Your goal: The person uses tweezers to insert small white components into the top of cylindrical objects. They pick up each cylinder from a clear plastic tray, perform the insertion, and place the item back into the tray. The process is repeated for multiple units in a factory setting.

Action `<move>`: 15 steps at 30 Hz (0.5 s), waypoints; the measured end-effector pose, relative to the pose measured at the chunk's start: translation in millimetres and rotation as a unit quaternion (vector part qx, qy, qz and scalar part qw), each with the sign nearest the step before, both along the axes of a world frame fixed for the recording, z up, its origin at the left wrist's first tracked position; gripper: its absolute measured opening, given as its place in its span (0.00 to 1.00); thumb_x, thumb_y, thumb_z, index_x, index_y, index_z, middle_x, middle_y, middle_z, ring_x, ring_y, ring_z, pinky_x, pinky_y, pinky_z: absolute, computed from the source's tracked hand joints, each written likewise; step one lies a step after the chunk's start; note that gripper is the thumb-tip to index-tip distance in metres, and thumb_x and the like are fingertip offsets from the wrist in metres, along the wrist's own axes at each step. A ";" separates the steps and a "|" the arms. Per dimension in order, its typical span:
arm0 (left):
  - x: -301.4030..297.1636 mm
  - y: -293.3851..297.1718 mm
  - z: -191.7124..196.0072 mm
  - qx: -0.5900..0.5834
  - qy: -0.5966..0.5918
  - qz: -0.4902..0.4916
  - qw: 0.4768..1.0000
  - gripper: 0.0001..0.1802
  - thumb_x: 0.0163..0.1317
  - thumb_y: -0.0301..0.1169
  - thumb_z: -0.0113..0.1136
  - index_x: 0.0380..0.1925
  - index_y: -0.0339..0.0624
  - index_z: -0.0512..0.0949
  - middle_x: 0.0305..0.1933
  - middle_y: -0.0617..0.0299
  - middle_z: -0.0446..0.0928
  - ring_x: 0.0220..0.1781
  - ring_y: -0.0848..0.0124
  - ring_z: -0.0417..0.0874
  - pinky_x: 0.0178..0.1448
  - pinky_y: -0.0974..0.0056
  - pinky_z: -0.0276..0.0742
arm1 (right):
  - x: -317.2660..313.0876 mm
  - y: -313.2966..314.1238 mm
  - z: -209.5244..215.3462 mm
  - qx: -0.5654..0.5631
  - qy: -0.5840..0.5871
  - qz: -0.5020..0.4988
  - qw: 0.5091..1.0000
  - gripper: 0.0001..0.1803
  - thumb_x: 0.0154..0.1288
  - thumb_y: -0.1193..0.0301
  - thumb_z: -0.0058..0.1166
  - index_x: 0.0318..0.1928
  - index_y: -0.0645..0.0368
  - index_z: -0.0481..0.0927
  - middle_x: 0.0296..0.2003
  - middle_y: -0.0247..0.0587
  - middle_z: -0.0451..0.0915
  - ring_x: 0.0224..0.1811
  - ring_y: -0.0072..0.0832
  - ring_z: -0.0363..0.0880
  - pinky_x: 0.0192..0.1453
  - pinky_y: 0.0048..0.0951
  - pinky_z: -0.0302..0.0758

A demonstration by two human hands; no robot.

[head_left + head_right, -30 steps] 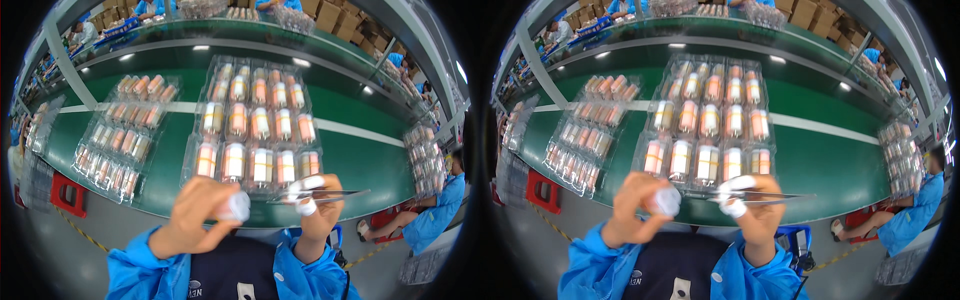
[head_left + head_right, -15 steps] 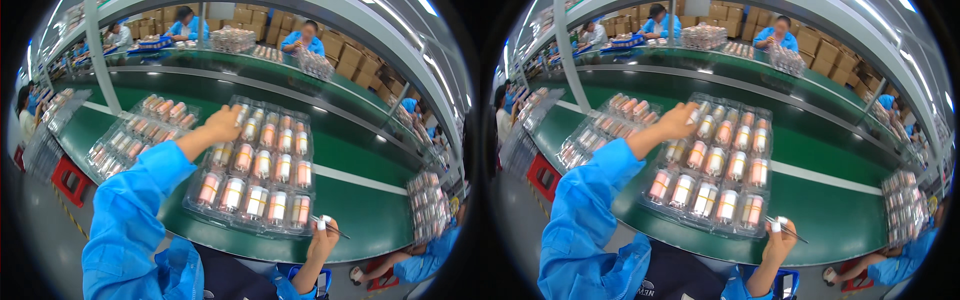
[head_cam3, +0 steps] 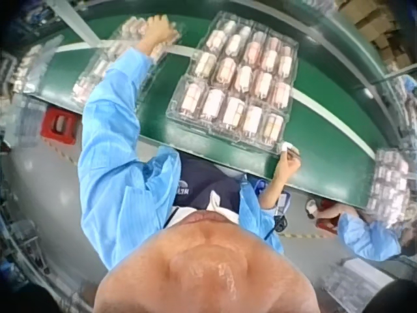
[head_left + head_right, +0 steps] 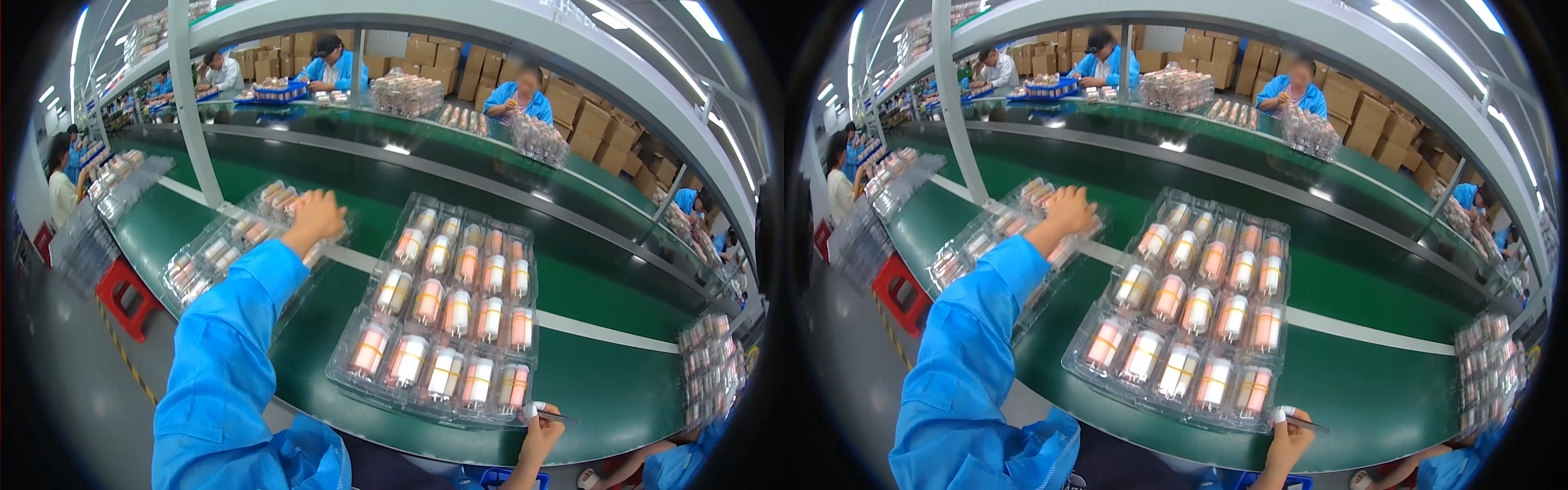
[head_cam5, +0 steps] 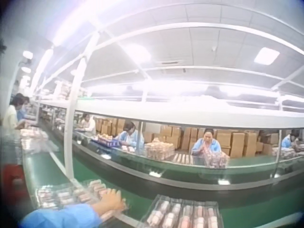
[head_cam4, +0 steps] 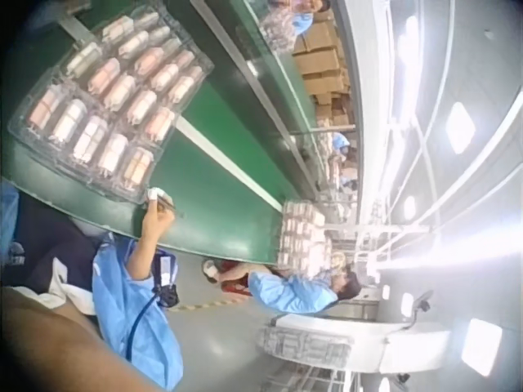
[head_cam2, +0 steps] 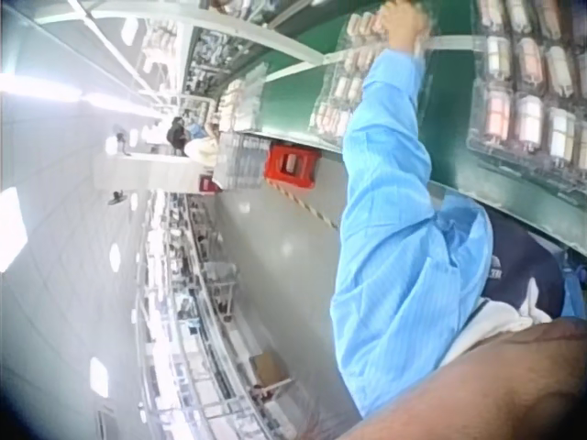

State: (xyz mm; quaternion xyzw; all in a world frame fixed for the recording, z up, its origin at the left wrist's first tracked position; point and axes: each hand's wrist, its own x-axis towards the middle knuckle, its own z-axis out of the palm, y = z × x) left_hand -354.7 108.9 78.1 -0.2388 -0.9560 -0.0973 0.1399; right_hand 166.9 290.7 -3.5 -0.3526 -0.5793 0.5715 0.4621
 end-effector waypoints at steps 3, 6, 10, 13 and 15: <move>-8.9 -24.4 -31.1 0.000 0.110 0.002 0.994 0.31 0.54 0.53 0.58 0.48 0.38 0.72 0.54 0.44 0.72 0.61 0.52 0.67 0.61 0.46 0.61 | 4.5 7.3 -12.6 0.063 -0.012 -0.007 0.998 0.07 0.57 0.83 0.58 0.37 0.66 0.76 0.27 0.33 0.76 0.26 0.17 0.73 0.32 0.17 0.69; -1.5 -15.7 -19.6 0.012 0.096 -0.048 0.994 0.30 0.51 0.53 0.62 0.43 0.40 0.71 0.49 0.45 0.74 0.57 0.52 0.71 0.59 0.47 0.64 | 7.4 3.5 -5.1 0.033 -0.031 0.006 0.999 0.06 0.57 0.82 0.58 0.36 0.67 0.77 0.27 0.33 0.76 0.27 0.17 0.73 0.32 0.17 0.69; -2.5 -11.9 -18.5 0.042 0.068 -0.047 0.996 0.27 0.49 0.48 0.64 0.41 0.40 0.70 0.44 0.45 0.76 0.48 0.49 0.77 0.52 0.47 0.70 | 7.7 0.5 -2.5 0.038 -0.029 0.003 0.999 0.06 0.58 0.81 0.58 0.36 0.68 0.77 0.28 0.35 0.77 0.29 0.17 0.74 0.33 0.17 0.70; -22.5 -20.6 -29.2 0.183 0.049 -0.023 0.982 0.24 0.48 0.43 0.64 0.40 0.40 0.71 0.41 0.44 0.76 0.45 0.46 0.78 0.48 0.47 0.74 | 5.3 -0.9 -5.9 0.050 -0.017 -0.001 0.999 0.07 0.58 0.81 0.59 0.37 0.68 0.77 0.29 0.36 0.78 0.29 0.17 0.75 0.33 0.17 0.71; -24.4 -20.1 -27.3 0.235 0.022 -0.016 0.972 0.21 0.48 0.38 0.64 0.39 0.39 0.74 0.40 0.42 0.77 0.46 0.45 0.78 0.47 0.47 0.75 | 6.0 0.5 -9.0 0.071 -0.017 0.003 0.997 0.07 0.58 0.81 0.59 0.38 0.68 0.78 0.29 0.36 0.78 0.29 0.17 0.75 0.33 0.16 0.71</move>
